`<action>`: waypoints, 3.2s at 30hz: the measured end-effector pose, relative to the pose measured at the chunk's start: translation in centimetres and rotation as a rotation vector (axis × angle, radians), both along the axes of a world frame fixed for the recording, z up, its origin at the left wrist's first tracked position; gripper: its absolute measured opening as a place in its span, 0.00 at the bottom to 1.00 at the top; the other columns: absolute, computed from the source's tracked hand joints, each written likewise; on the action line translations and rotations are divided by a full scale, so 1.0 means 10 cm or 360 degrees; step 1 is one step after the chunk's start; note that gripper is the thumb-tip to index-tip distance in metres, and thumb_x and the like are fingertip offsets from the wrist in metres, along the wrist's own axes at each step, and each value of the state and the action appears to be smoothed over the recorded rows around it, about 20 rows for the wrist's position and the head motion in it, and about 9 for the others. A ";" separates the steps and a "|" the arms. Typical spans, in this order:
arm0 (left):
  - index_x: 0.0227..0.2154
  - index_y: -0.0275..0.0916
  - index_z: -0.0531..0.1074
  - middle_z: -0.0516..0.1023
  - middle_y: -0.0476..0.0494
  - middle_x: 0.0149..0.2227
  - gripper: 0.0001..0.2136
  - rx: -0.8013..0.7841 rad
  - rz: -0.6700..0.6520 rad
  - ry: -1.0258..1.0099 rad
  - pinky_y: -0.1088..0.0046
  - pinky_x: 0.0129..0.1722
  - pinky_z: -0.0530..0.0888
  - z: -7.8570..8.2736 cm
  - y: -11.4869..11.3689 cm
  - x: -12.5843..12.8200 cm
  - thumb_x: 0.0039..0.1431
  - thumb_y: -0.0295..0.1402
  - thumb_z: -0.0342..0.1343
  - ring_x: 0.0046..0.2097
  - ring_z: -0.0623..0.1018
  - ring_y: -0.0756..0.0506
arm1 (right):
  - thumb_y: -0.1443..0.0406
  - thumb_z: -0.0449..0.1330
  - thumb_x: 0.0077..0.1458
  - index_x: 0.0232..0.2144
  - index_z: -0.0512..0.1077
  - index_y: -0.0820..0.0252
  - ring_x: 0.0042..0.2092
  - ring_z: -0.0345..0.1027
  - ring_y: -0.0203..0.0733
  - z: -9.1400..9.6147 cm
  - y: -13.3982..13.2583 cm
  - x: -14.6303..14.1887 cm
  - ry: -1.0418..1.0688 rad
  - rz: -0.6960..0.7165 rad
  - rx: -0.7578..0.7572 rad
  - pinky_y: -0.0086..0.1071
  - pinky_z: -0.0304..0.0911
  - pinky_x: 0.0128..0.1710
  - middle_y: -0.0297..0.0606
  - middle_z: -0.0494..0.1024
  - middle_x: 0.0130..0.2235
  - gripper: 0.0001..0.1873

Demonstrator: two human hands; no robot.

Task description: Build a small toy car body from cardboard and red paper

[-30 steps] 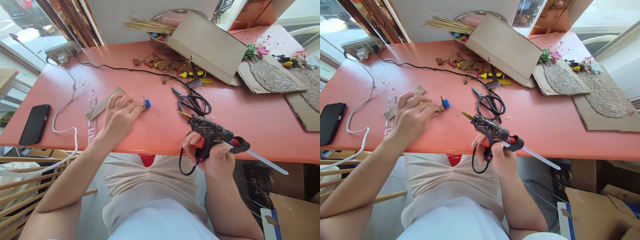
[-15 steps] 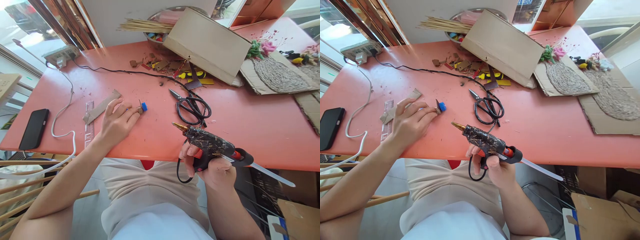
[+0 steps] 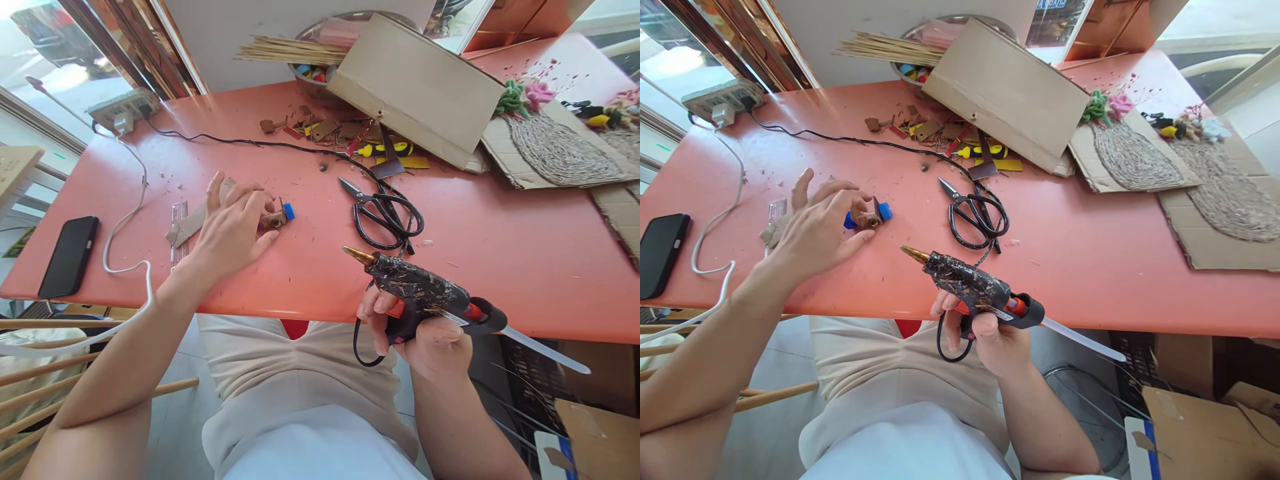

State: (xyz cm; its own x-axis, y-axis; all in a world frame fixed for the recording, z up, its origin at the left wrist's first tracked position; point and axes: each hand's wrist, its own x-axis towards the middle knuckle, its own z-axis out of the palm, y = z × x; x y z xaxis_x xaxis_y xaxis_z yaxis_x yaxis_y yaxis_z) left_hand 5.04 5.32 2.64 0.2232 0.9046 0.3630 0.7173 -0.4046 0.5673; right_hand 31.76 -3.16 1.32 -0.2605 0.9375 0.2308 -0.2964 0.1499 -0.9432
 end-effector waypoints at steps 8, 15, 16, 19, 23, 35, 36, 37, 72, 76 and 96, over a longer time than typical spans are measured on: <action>0.34 0.48 0.75 0.83 0.50 0.32 0.13 -0.0196 -0.0059 0.0207 0.34 0.78 0.44 0.12 0.17 -0.02 0.47 0.31 0.70 0.46 0.84 0.33 | 0.31 0.61 0.59 0.23 0.70 0.54 0.28 0.77 0.47 0.02 0.00 -0.02 0.0065 -0.0005 -0.0034 0.38 0.73 0.24 0.38 0.79 0.27 0.36; 0.42 0.47 0.77 0.87 0.53 0.36 0.10 -0.0331 0.0007 0.0603 0.30 0.78 0.40 0.25 0.10 0.03 0.57 0.34 0.61 0.48 0.87 0.36 | 0.28 0.57 0.59 0.25 0.72 0.53 0.27 0.75 0.47 0.04 0.01 -0.01 0.0024 0.0067 -0.0089 0.38 0.71 0.22 0.38 0.77 0.24 0.37; 0.42 0.47 0.76 0.87 0.52 0.37 0.10 -0.0327 0.0000 0.0611 0.29 0.78 0.41 0.25 0.10 0.03 0.57 0.34 0.61 0.48 0.87 0.37 | 0.28 0.58 0.59 0.24 0.72 0.53 0.26 0.75 0.47 0.04 0.00 -0.01 0.0026 0.0054 -0.0097 0.38 0.70 0.22 0.38 0.76 0.24 0.37; 0.43 0.47 0.76 0.87 0.53 0.38 0.09 -0.0302 -0.0019 0.0612 0.29 0.78 0.42 0.23 0.11 0.00 0.58 0.34 0.60 0.47 0.87 0.38 | 0.28 0.58 0.58 0.24 0.72 0.52 0.25 0.74 0.46 0.04 0.00 -0.01 -0.0008 0.0031 -0.0103 0.36 0.67 0.19 0.37 0.75 0.22 0.37; 0.42 0.47 0.76 0.86 0.54 0.37 0.08 -0.0285 -0.0054 0.0604 0.30 0.79 0.42 0.20 0.13 -0.02 0.59 0.34 0.59 0.43 0.87 0.40 | 0.27 0.58 0.58 0.25 0.72 0.52 0.24 0.74 0.46 0.05 -0.01 -0.02 -0.0037 0.0006 -0.0117 0.37 0.68 0.20 0.36 0.74 0.21 0.37; 0.41 0.47 0.78 0.86 0.54 0.36 0.09 -0.0200 -0.0122 0.0573 0.30 0.79 0.43 0.12 0.18 -0.04 0.60 0.32 0.56 0.42 0.87 0.41 | 0.29 0.59 0.58 0.21 0.67 0.53 0.21 0.72 0.43 0.07 -0.02 -0.03 -0.0065 -0.0102 -0.0081 0.36 0.66 0.18 0.35 0.75 0.23 0.38; 0.41 0.47 0.78 0.87 0.55 0.36 0.09 -0.0191 -0.0119 0.0578 0.30 0.79 0.43 0.12 0.18 -0.04 0.61 0.32 0.56 0.42 0.87 0.41 | 0.29 0.59 0.58 0.21 0.67 0.53 0.21 0.71 0.42 0.07 -0.02 -0.04 -0.0067 -0.0110 -0.0079 0.35 0.64 0.17 0.35 0.75 0.24 0.38; 0.41 0.48 0.79 0.87 0.55 0.36 0.09 -0.0187 -0.0117 0.0582 0.30 0.80 0.43 0.12 0.18 -0.04 0.61 0.33 0.56 0.42 0.87 0.41 | 0.29 0.59 0.58 0.22 0.67 0.53 0.19 0.70 0.41 0.07 -0.01 -0.04 -0.0067 -0.0116 -0.0073 0.35 0.62 0.16 0.35 0.76 0.24 0.37; 0.37 0.51 0.85 0.87 0.49 0.53 0.16 -0.0106 -0.0070 0.0537 0.31 0.79 0.49 0.06 -0.03 -0.01 0.68 0.30 0.51 0.56 0.84 0.38 | 0.28 0.58 0.58 0.27 0.70 0.52 0.14 0.57 0.37 0.07 -0.01 -0.01 -0.0154 -0.0093 -0.0068 0.36 0.61 0.15 0.29 0.69 0.18 0.36; 0.39 0.52 0.84 0.86 0.49 0.55 0.15 -0.0031 -0.0018 0.0524 0.31 0.79 0.51 0.08 -0.10 -0.05 0.70 0.31 0.51 0.61 0.82 0.37 | 0.28 0.58 0.59 0.28 0.69 0.52 0.12 0.55 0.34 0.09 -0.01 -0.03 -0.0134 -0.0109 -0.0057 0.35 0.58 0.14 0.28 0.72 0.20 0.36; 0.25 0.47 0.76 0.73 0.56 0.29 0.14 0.0998 0.0932 -0.1558 0.66 0.40 0.77 -0.03 -0.51 -0.53 0.41 0.42 0.76 0.28 0.64 0.53 | 0.35 0.70 0.54 0.27 0.76 0.49 0.27 0.74 0.47 0.26 0.17 1.01 -0.1466 -0.1079 0.0212 0.41 0.65 0.25 0.42 0.82 0.30 0.27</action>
State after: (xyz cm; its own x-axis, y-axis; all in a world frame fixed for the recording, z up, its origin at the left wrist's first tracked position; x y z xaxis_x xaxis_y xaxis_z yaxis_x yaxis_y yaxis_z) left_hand -0.22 0.26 2.35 -0.7410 0.3948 0.5431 0.2748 -0.5597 0.7818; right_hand 41.83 -1.47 3.92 0.1662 0.9318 0.3226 0.6767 0.1301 -0.7246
